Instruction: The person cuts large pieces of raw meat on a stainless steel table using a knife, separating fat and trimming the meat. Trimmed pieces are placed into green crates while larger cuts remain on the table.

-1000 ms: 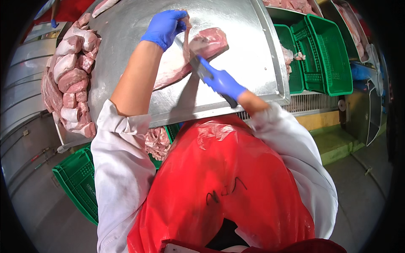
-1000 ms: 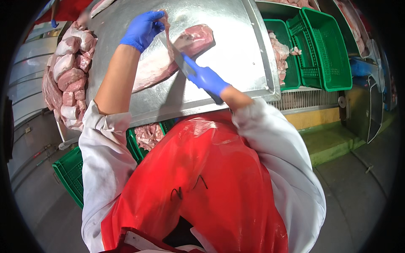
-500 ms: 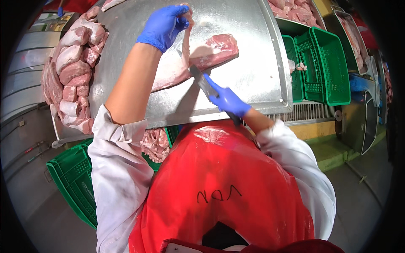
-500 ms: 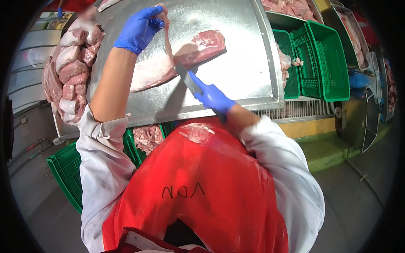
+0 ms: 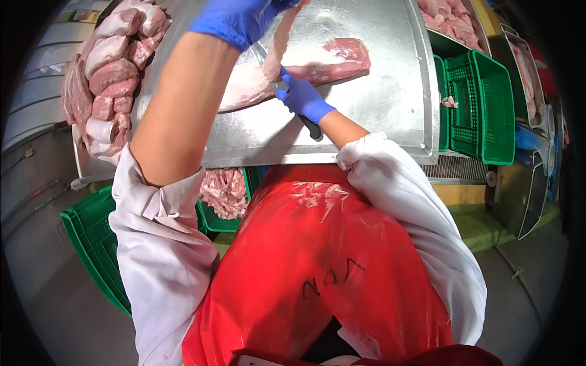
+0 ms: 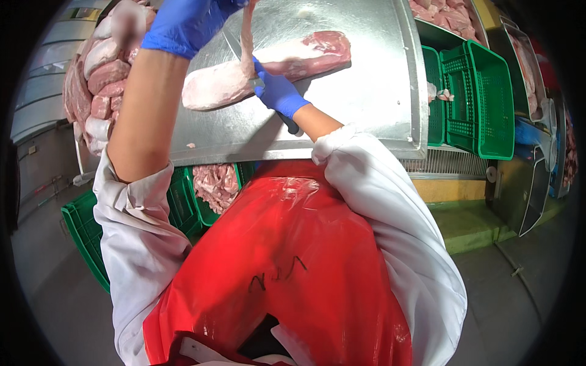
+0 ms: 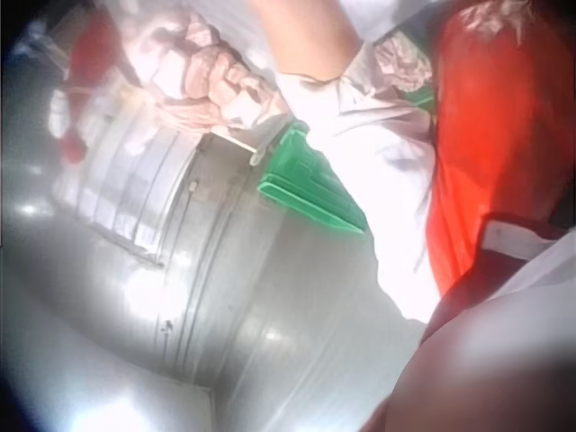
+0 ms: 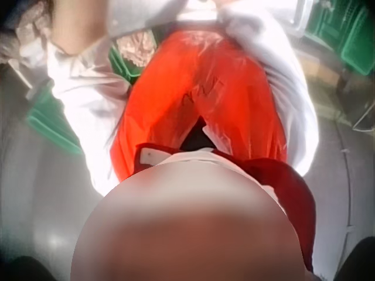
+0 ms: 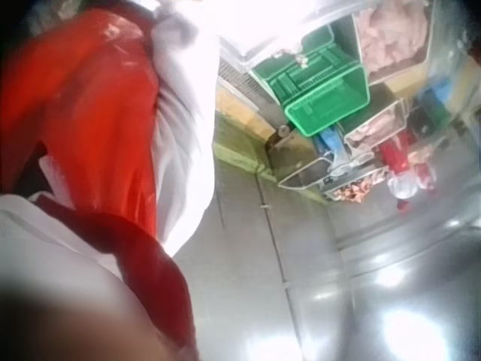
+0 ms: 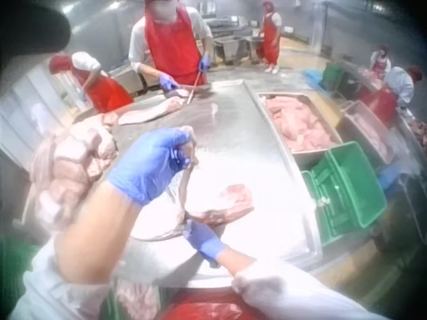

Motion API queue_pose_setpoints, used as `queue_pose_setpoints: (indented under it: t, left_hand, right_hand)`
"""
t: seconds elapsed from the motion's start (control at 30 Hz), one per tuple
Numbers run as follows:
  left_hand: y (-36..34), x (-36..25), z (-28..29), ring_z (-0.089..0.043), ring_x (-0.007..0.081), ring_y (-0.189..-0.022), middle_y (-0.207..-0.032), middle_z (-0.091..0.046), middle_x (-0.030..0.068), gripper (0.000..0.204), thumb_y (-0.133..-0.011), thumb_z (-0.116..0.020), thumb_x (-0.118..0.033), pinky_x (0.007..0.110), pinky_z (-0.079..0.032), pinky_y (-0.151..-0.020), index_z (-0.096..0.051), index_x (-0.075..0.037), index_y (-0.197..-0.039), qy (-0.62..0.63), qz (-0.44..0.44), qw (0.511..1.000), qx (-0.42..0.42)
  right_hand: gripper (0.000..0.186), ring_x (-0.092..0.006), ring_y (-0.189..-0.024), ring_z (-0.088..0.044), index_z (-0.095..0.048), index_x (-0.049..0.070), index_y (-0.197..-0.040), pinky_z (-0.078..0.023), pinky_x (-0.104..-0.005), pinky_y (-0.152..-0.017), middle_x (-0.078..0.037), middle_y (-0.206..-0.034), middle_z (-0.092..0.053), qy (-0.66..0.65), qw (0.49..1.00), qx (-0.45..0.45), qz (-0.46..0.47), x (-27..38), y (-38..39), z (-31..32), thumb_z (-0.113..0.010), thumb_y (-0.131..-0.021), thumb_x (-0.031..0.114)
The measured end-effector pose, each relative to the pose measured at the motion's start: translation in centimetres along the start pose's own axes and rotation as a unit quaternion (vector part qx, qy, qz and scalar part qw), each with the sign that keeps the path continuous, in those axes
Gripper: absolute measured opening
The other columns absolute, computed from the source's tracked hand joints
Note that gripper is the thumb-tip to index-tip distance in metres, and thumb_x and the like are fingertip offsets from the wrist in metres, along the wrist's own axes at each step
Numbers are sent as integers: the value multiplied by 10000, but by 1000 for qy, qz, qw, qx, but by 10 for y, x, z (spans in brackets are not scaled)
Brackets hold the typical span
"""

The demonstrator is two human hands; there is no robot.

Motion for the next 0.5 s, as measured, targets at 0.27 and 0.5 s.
queue_pose_setpoints:
  t: [0.27,0.5]
  left_hand:
    - [37,-57,26,-535,117,-617,-720,-587,12,110,-960,-546,-91,254,-481,-618,-627,-21,-934,66,-37,995,-68]
    - [71,-114,57,-540,119,-588,-711,-595,36,130,-962,-519,-65,241,-492,-585,-610,28,-963,61,-100,993,-18]
  right_hand:
    - [835,-395,-622,-650,-59,300,-1601,-536,-474,-664,-234,-701,-644,50,998,23,-35,-3,39,-33,-520,-914,185]
    - [899,-403,-632,-657,-29,278,-1606,-520,-480,-608,-262,-697,-650,58,997,22,37,4,55,-84,-528,-871,145]
Point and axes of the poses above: each hand's wrist, its own y-axis away from the middle knuckle, its own z-axis out of the back of the hand, x = y × z, the point moved 5 cm from there along -y, towards the middle knuckle
